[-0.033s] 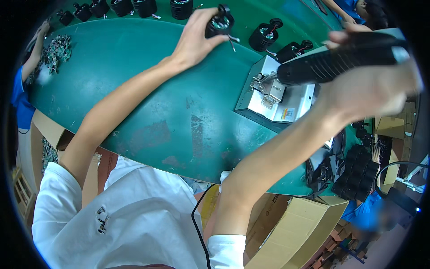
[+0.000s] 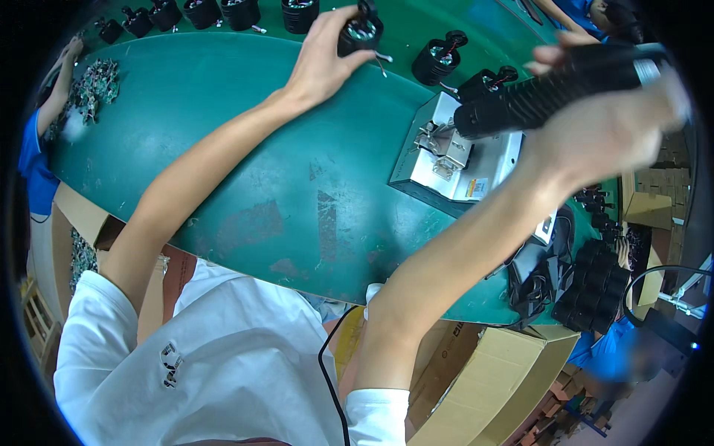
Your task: Using a power screwdriver to assemble small electronic components on a factory assembly line.
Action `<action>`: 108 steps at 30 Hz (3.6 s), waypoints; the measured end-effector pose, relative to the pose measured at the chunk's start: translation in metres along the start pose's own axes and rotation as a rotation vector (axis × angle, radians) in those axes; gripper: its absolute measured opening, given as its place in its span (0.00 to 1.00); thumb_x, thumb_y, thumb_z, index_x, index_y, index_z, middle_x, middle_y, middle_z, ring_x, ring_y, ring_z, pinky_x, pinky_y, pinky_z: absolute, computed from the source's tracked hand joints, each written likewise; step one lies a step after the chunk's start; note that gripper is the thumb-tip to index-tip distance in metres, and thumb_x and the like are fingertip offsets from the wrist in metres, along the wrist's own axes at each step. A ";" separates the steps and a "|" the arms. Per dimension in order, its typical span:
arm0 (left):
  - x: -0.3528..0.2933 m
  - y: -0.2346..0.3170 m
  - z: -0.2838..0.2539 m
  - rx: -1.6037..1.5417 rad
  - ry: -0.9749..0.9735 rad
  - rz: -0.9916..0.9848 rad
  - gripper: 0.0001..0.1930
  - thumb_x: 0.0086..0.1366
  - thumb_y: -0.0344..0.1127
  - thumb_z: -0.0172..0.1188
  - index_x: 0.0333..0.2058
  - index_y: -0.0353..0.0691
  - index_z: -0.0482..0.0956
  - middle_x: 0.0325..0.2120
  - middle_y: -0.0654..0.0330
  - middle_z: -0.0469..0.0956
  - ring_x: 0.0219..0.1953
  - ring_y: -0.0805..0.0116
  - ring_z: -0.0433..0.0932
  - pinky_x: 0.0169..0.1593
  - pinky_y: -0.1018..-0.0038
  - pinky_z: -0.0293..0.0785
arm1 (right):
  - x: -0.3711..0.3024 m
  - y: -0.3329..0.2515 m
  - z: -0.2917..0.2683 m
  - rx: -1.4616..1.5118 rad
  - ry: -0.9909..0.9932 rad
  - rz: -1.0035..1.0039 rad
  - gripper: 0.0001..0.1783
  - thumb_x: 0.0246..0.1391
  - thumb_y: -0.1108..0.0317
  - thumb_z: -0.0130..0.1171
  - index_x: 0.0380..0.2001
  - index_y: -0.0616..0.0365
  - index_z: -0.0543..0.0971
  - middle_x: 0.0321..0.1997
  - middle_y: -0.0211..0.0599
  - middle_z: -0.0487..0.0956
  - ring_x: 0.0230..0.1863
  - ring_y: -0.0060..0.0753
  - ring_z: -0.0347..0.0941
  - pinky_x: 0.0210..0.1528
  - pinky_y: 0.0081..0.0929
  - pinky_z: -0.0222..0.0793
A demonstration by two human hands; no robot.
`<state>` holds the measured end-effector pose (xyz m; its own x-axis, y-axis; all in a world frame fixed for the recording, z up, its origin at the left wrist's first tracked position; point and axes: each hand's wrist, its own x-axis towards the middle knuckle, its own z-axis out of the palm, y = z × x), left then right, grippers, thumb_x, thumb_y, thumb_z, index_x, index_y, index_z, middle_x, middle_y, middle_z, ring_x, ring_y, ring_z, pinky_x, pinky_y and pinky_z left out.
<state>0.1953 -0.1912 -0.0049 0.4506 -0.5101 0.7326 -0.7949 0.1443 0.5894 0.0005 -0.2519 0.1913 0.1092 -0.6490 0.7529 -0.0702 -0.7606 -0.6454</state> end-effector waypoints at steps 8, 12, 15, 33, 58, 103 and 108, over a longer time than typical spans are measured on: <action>0.007 -0.008 0.003 0.074 0.158 -0.073 0.40 0.58 0.25 0.68 0.67 0.36 0.59 0.57 0.41 0.67 0.59 0.42 0.69 0.63 0.60 0.69 | -0.009 -0.008 0.024 0.202 -0.036 0.095 0.41 0.67 0.38 0.24 0.38 0.68 0.72 0.26 0.52 0.80 0.22 0.40 0.75 0.24 0.32 0.75; 0.006 0.030 0.007 -0.021 0.202 0.203 0.34 0.56 0.25 0.70 0.62 0.39 0.68 0.58 0.47 0.72 0.64 0.48 0.69 0.68 0.62 0.66 | -0.001 -0.026 -0.010 0.262 -0.010 0.087 0.50 0.60 0.24 0.26 0.33 0.67 0.74 0.30 0.57 0.79 0.27 0.45 0.75 0.27 0.31 0.72; 0.005 0.031 0.020 -0.023 -0.169 0.193 0.28 0.60 0.24 0.65 0.60 0.36 0.71 0.57 0.48 0.72 0.58 0.47 0.74 0.61 0.60 0.74 | 0.012 -0.020 -0.031 0.365 0.015 0.027 0.50 0.56 0.21 0.32 0.34 0.66 0.75 0.33 0.58 0.78 0.30 0.46 0.74 0.30 0.32 0.72; 0.038 -0.008 0.077 0.362 -0.362 -0.218 0.09 0.63 0.35 0.63 0.38 0.38 0.85 0.44 0.46 0.80 0.46 0.42 0.81 0.48 0.52 0.79 | 0.003 -0.040 -0.023 0.777 -0.209 0.067 0.53 0.58 0.21 0.23 0.33 0.65 0.76 0.24 0.48 0.79 0.19 0.38 0.75 0.19 0.28 0.69; 0.038 0.134 0.042 -0.530 -0.242 0.415 0.17 0.55 0.34 0.72 0.44 0.41 0.81 0.52 0.55 0.75 0.58 0.53 0.68 0.62 0.59 0.67 | -0.036 -0.086 0.022 0.796 -0.614 -0.067 0.46 0.62 0.26 0.27 0.38 0.62 0.75 0.25 0.50 0.79 0.18 0.38 0.73 0.15 0.29 0.66; -0.042 0.050 -0.008 -0.233 -0.439 -0.044 0.25 0.51 0.39 0.73 0.47 0.44 0.72 0.45 0.56 0.74 0.51 0.53 0.75 0.54 0.59 0.75 | -0.002 -0.007 0.021 0.299 -0.128 0.111 0.59 0.44 0.08 0.28 0.33 0.61 0.75 0.31 0.52 0.76 0.27 0.43 0.73 0.28 0.33 0.71; -0.043 0.051 -0.007 -0.234 -0.452 -0.053 0.26 0.51 0.38 0.73 0.47 0.45 0.71 0.45 0.57 0.74 0.52 0.54 0.75 0.55 0.59 0.75 | -0.002 0.001 0.023 0.333 -0.183 0.134 0.58 0.45 0.09 0.27 0.33 0.61 0.75 0.32 0.52 0.76 0.29 0.43 0.74 0.30 0.33 0.72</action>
<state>0.1384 -0.1561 -0.0040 0.2262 -0.8300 0.5099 -0.6402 0.2678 0.7200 0.0233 -0.2508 0.1859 0.2976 -0.7051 0.6436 0.2265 -0.6028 -0.7651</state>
